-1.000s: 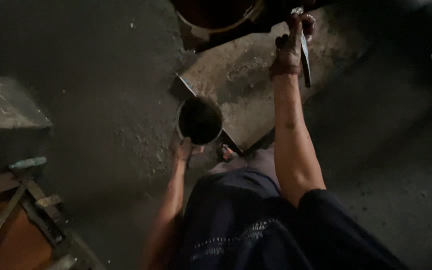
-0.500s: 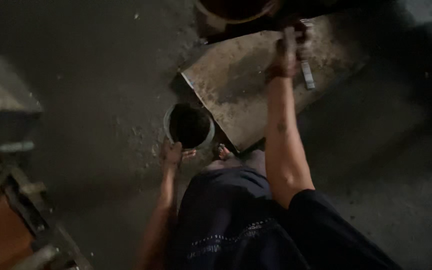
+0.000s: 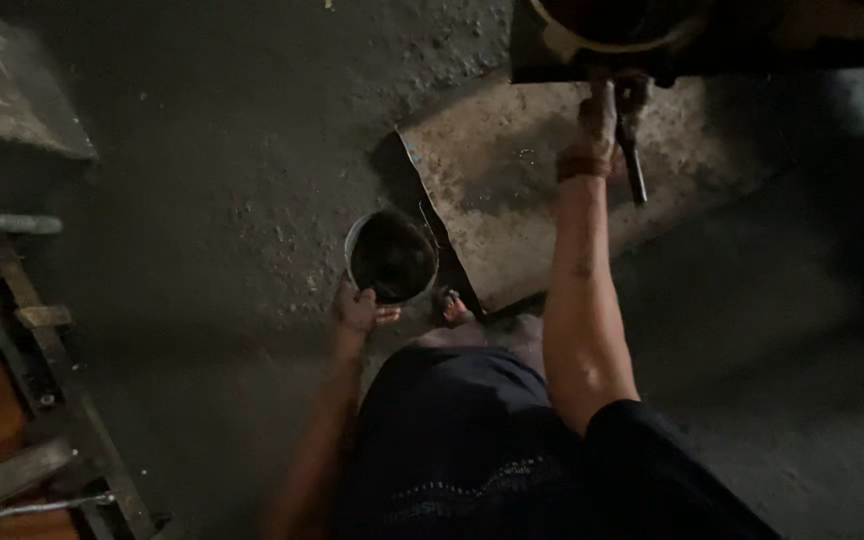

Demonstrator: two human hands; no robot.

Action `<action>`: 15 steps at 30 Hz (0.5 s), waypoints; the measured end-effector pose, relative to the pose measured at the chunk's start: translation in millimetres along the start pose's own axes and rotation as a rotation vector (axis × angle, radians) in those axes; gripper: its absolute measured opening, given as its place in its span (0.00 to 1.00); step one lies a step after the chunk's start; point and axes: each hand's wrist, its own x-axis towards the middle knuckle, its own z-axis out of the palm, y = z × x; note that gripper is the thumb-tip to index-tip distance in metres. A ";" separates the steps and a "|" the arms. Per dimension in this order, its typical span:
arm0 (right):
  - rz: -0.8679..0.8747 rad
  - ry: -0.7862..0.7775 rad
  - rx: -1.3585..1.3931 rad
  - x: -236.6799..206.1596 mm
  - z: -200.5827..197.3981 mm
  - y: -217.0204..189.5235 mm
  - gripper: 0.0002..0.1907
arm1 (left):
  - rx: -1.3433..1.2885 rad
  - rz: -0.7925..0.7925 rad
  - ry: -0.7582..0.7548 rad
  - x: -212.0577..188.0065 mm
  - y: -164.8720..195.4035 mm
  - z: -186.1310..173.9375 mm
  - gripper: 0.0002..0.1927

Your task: The person applies a dark viscous substance from a metal container onto a large cylindrical object using a brush. The person repeatedly dips the brush into the container and spreads the substance along the surface of the cylinder.

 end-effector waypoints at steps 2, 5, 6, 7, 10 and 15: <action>-0.071 -0.010 0.020 -7.0 8.2 0.4 0.35 | 0.058 0.057 0.094 6.2 0.0 -10.2 0.41; -0.235 -0.028 0.067 -23.4 18.3 1.3 0.35 | -0.741 -0.387 -1.261 22.8 -4.9 -27.7 0.50; -0.291 -0.037 0.072 -29.4 20.9 0.4 0.35 | -0.685 -0.396 -1.161 28.4 -5.2 -33.4 0.52; -0.341 -0.038 0.070 -37.1 23.5 0.9 0.35 | -0.633 -0.413 -1.058 32.3 -5.9 -38.2 0.54; -0.456 -0.074 0.025 -58.1 32.1 1.1 0.34 | -0.330 -0.347 -0.627 37.7 -3.4 -46.5 0.55; -0.410 -0.123 0.004 -83.4 55.0 17.6 0.34 | -0.025 -0.320 -0.090 25.2 6.5 -26.4 0.52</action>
